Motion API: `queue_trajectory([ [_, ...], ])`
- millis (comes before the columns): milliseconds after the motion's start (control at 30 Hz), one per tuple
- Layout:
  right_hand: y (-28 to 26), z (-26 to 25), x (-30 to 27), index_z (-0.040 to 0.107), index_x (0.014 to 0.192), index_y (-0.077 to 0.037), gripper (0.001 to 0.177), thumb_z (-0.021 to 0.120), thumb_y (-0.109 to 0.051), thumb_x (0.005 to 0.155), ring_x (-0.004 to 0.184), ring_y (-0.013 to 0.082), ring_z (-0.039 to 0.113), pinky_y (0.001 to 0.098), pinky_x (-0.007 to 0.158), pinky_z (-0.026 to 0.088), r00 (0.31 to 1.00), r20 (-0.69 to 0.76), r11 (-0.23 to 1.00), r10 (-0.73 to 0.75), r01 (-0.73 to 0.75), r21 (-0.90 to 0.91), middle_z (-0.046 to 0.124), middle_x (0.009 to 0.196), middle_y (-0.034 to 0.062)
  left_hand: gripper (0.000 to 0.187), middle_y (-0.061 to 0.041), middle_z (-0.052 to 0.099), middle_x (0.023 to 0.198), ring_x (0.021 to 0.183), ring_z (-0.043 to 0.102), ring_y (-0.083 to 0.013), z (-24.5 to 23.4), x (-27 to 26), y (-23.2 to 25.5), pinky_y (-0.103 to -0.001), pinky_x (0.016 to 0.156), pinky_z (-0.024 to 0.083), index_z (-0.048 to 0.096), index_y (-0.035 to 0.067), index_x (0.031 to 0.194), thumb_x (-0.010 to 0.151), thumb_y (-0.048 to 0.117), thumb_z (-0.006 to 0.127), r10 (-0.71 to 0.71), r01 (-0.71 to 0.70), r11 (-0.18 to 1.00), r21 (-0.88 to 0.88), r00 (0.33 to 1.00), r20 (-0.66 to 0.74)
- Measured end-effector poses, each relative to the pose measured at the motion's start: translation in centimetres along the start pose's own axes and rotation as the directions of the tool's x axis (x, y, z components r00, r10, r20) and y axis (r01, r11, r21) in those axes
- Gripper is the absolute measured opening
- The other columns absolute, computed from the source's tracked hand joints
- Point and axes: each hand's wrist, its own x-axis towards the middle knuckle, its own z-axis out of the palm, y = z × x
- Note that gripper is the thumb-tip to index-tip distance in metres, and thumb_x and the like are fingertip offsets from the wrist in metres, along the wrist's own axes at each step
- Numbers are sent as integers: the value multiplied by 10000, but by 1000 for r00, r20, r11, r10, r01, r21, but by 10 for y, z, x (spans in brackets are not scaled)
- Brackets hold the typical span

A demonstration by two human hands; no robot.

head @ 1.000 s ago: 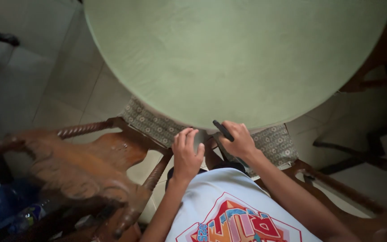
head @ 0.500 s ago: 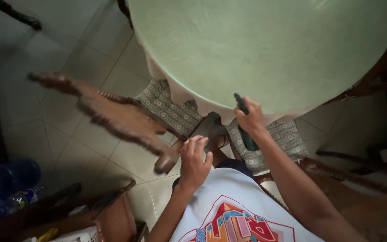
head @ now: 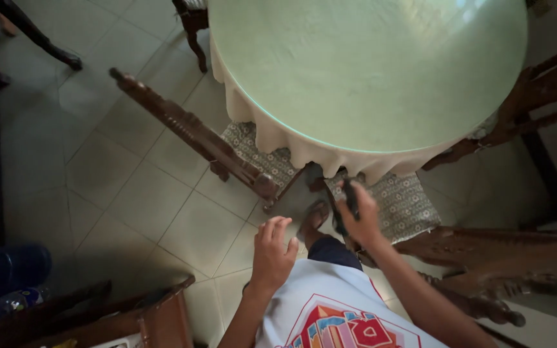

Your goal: Cleaning a glass-top dining table by spraying it with cleaner and wiping it with a cloth.

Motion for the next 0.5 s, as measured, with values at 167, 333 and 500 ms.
queue_trajectory([
  [167, -27, 7, -34, 573, 1315, -71, 522, 701, -56, 809, 838, 249, 669, 352, 764, 534, 962, 224, 987, -157, 147, 59, 695, 1103, 103, 395, -99, 601, 1263, 1156, 574, -288, -15, -13, 11, -421, 993, 440, 606, 73, 1257, 887, 212, 608, -48, 48, 997, -57, 999, 5],
  [333, -45, 22, -39, 511, 1358, -41, 635, 753, -136, 779, 1144, 309, 632, 388, 977, 484, 838, 456, 954, -300, 260, 149, 624, 1343, 141, 458, -105, 610, 1270, 1154, 575, -287, -38, -21, 33, -409, 1007, 424, 602, 47, 1275, 925, 337, 550, -88, 85, 977, -196, 996, -5],
  [500, -54, 51, -39, 451, 1387, -44, 792, 772, -118, 667, 1259, 349, 577, 439, 1047, 449, 697, 583, 908, -418, 299, 294, 542, 1449, 159, 531, -125, 640, 1232, 1115, 619, -287, -39, -41, 38, -392, 948, 477, 564, 36, 1302, 936, 422, 568, -243, 210, 939, -273, 966, -93],
])
